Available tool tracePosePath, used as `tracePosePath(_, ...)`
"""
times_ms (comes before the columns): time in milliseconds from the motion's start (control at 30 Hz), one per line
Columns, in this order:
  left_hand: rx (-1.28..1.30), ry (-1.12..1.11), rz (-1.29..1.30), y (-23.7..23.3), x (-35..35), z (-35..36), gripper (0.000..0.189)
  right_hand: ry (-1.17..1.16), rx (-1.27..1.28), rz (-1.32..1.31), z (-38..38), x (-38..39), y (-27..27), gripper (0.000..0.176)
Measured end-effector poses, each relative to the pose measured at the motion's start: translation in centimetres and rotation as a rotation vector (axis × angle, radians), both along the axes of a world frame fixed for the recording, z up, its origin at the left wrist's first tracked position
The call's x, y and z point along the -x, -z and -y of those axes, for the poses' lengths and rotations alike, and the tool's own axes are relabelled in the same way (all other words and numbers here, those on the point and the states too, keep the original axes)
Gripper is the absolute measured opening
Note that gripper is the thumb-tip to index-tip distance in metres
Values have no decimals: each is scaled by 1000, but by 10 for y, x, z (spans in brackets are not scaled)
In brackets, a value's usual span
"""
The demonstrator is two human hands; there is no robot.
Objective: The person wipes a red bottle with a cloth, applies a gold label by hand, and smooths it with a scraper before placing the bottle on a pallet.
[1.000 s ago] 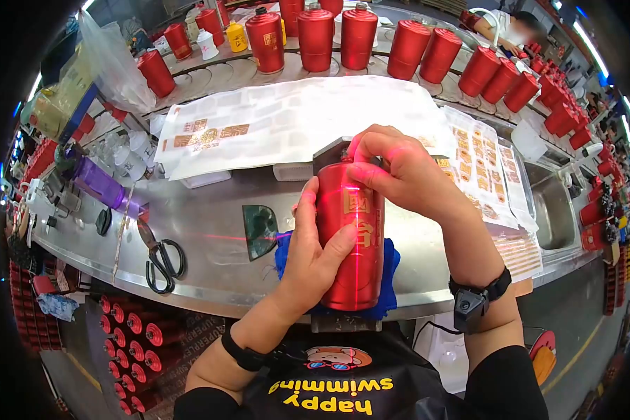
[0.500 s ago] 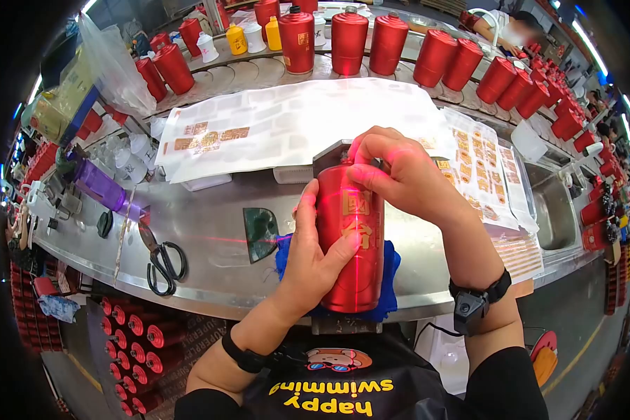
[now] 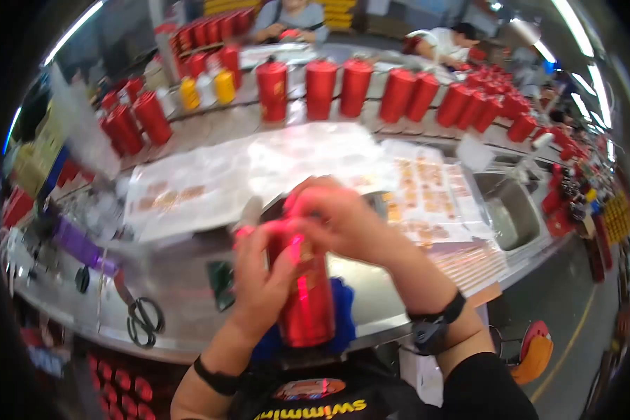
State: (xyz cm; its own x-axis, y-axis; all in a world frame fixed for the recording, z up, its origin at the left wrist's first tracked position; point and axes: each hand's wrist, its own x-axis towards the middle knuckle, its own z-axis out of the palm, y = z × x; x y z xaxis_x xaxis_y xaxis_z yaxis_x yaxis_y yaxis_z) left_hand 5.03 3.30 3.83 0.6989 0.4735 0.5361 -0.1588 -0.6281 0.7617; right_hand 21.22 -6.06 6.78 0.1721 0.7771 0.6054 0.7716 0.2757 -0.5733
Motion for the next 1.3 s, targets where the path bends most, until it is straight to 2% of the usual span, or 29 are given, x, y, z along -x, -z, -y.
tracePosePath(67,64,16,-8,-9,-1,2,11,3,-13,-31,8,6,-7,17)
tracePosePath(133,27,37,-2,-2,-3,0,8,7,13,-22,16,1,-11,17)
tracePosePath(200,-5,21,13,-2,-4,1,7,64,72,3,29,-1,-14,19)
tracePosePath(400,-119,-35,77,-12,-1,12,5,-9,-7,28,42,10,-7,20)
tracePosePath(467,-147,-43,97,-15,-2,16,6,13,-7,18,42,11,-6,15)
tracePosePath(567,-65,18,43,-9,4,14,20,8,-18,83,47,5,-12,14)
tracePosePath(600,-66,28,60,-5,6,13,28,23,23,9,52,4,-19,12)
tracePosePath(700,67,86,12,8,19,7,47,148,53,82,65,-32,-30,11)
tracePosePath(733,144,102,24,16,22,5,51,131,31,-102,66,-53,-24,11)
tracePosePath(767,220,118,40,28,24,4,56,236,114,-27,68,-67,-35,13)
tracePosePath(867,432,177,16,44,29,5,72,384,291,-170,48,-123,-35,23)
tracePosePath(967,564,236,-4,41,26,12,80,404,441,39,4,-164,-10,29)
tracePosePath(1067,481,205,-44,47,28,7,81,390,762,419,-54,-202,32,28)
tracePosePath(1100,442,201,-79,48,29,4,83,403,703,577,-57,-200,41,26)
tracePosePath(1167,451,212,-73,48,30,3,83,479,707,587,-67,-208,64,26)
tracePosePath(1233,487,226,-82,47,31,4,84,507,729,612,-71,-206,62,22)
tracePosePath(1300,512,236,-86,47,30,4,85,433,501,585,-57,-195,47,17)
